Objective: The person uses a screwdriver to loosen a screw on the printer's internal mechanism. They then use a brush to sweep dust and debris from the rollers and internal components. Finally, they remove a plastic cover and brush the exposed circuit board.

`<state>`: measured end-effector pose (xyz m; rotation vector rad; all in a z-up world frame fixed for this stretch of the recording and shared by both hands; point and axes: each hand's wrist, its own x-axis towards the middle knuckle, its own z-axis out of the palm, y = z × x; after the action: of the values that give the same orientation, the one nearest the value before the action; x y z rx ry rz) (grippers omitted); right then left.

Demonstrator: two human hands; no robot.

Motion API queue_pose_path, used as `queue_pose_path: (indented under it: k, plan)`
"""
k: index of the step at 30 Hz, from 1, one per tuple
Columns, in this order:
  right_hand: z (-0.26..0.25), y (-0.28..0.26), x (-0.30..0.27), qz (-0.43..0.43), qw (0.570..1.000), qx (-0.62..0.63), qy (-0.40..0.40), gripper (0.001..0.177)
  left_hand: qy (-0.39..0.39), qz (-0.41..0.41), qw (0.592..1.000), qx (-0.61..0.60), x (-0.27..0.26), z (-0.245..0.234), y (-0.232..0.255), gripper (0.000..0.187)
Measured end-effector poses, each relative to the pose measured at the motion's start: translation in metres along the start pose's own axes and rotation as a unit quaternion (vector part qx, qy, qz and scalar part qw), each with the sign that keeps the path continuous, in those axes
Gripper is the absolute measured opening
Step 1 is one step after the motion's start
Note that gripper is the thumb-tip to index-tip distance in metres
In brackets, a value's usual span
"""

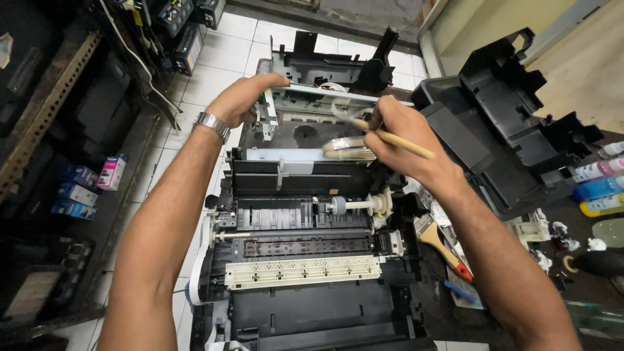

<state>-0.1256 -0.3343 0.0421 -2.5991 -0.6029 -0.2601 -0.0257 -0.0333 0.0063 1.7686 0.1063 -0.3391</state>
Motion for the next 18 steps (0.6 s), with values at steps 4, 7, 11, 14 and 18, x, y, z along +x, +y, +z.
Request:
queue_pose_path:
  k: [4, 7, 11, 14, 18]
  plan:
    - [0.004, 0.013, 0.0, 0.037, 0.999, -0.036, 0.003, 0.015, 0.006, 0.0, 1.0, -0.007, 0.009, 0.0, -0.007, 0.099]
    - [0.016, 0.013, -0.007, 0.046, 0.999, -0.018, 0.017, 0.011, 0.011, 0.0, 1.0, -0.004, 0.003, 0.001, 0.0, 0.096]
    - [0.009, 0.005, -0.004, 0.023, 0.999, 0.04, 0.029, 0.012, 0.009, -0.001, 1.0, 0.014, -0.002, 0.0, 0.002, 0.101]
    - [0.001, 0.001, -0.003, 0.049, 0.997, 0.054, 0.025, 0.007, 0.01, -0.007, 1.0, 0.015, 0.004, -0.001, -0.003, 0.1]
    - [0.01, -0.013, -0.003, 0.086, 0.991, 0.087, 0.063, 0.007, 0.004, -0.013, 1.0, 0.011, 0.002, -0.001, 0.0, 0.102]
